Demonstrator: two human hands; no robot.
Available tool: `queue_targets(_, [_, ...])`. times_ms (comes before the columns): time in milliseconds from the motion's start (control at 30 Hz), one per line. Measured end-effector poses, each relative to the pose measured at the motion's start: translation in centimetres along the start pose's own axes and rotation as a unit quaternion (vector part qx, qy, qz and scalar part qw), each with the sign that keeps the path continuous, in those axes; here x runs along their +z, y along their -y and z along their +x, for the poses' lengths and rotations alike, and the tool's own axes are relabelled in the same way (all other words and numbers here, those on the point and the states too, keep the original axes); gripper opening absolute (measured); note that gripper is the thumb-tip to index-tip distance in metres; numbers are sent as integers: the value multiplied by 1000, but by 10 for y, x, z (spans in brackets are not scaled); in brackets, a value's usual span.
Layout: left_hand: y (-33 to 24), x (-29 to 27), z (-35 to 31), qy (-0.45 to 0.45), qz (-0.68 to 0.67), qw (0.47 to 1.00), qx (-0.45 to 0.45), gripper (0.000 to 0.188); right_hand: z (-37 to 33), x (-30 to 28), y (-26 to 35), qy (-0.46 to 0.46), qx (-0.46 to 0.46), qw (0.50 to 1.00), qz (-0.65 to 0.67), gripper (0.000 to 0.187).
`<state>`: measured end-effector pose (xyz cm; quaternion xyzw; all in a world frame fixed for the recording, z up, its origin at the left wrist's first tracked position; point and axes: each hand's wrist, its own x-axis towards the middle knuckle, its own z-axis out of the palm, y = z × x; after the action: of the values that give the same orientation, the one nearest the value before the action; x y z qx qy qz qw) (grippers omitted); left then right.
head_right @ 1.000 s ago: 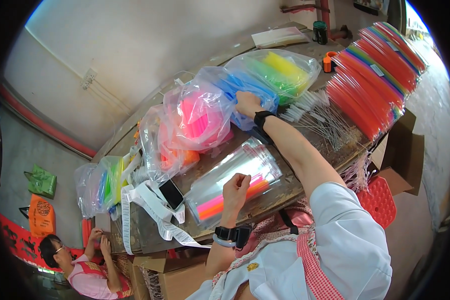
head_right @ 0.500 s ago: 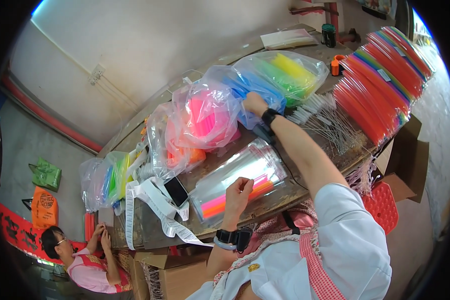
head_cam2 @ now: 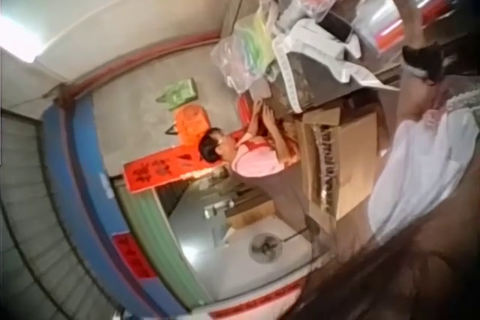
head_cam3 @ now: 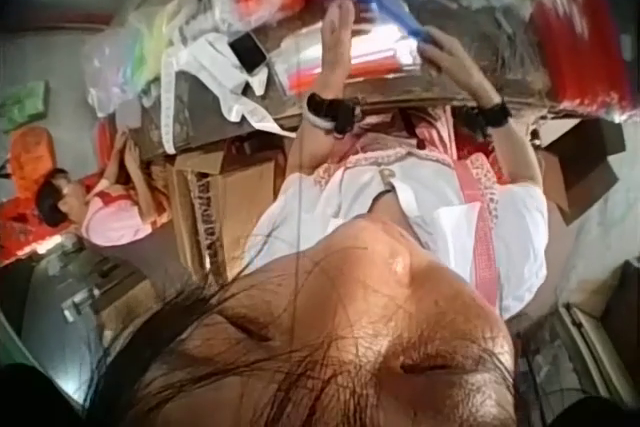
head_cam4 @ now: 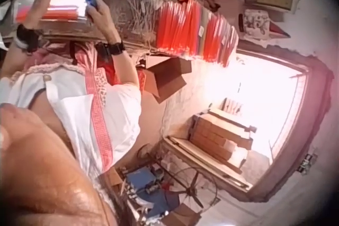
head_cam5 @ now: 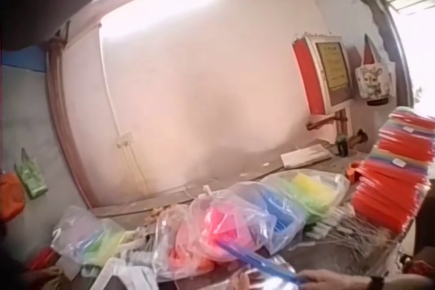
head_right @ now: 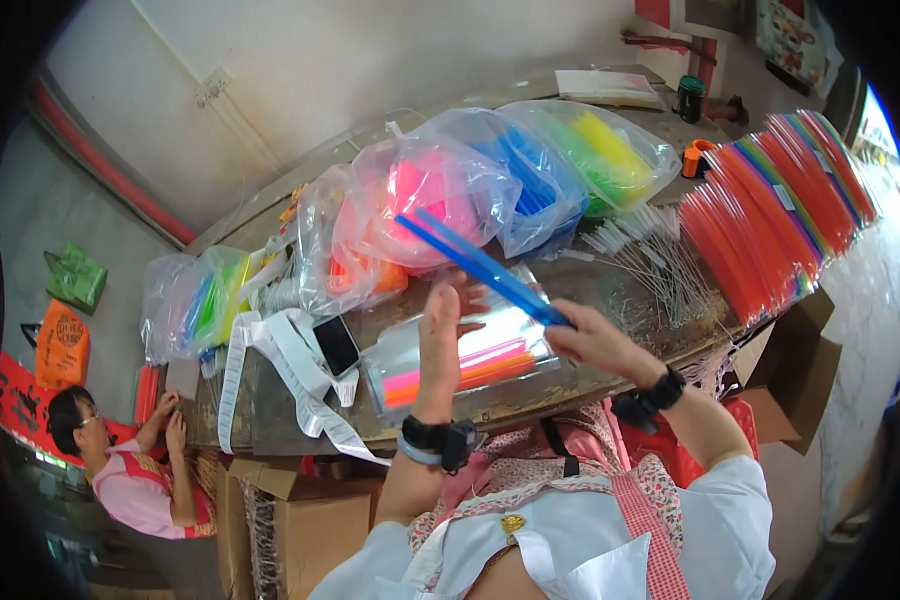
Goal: The person gathers colorful straws from plastic bags, arranges them into a bundle, and slides them into a clear plastic sleeve. They then insert a cleaning brush into the sleeve, apply a white adhesive label to the package, and place it onto a stack.
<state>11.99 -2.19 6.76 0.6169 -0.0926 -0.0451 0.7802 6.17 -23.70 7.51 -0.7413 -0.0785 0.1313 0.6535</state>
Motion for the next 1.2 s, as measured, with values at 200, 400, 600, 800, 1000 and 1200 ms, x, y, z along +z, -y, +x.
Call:
queue_targets(200, [-16, -5, 0, 13, -174, 985, -12, 42, -20, 30, -7, 52, 20, 997, -60, 18])
queue_targets(400, [-3, -11, -1, 39, -311, 949, -42, 35, -25, 37, -6, 93, 28, 994, -59, 26])
queue_targets(600, [21, -36, -6, 18, -407, 906, -116, 21, 15, -49, 28, -106, -116, 969, -189, 23])
queue_targets(800, [21, -43, -13, 21, -383, 912, -146, 19, 123, -203, 4, -279, -113, 811, -501, 25])
queue_targets(1000, [20, -56, -21, -30, -366, 917, -154, 19, 192, -232, -43, -263, -57, 825, -497, 26])
queue_targets(1200, [25, -65, -24, -52, -382, 905, -179, 18, 203, -253, -35, -321, 12, 753, -574, 29])
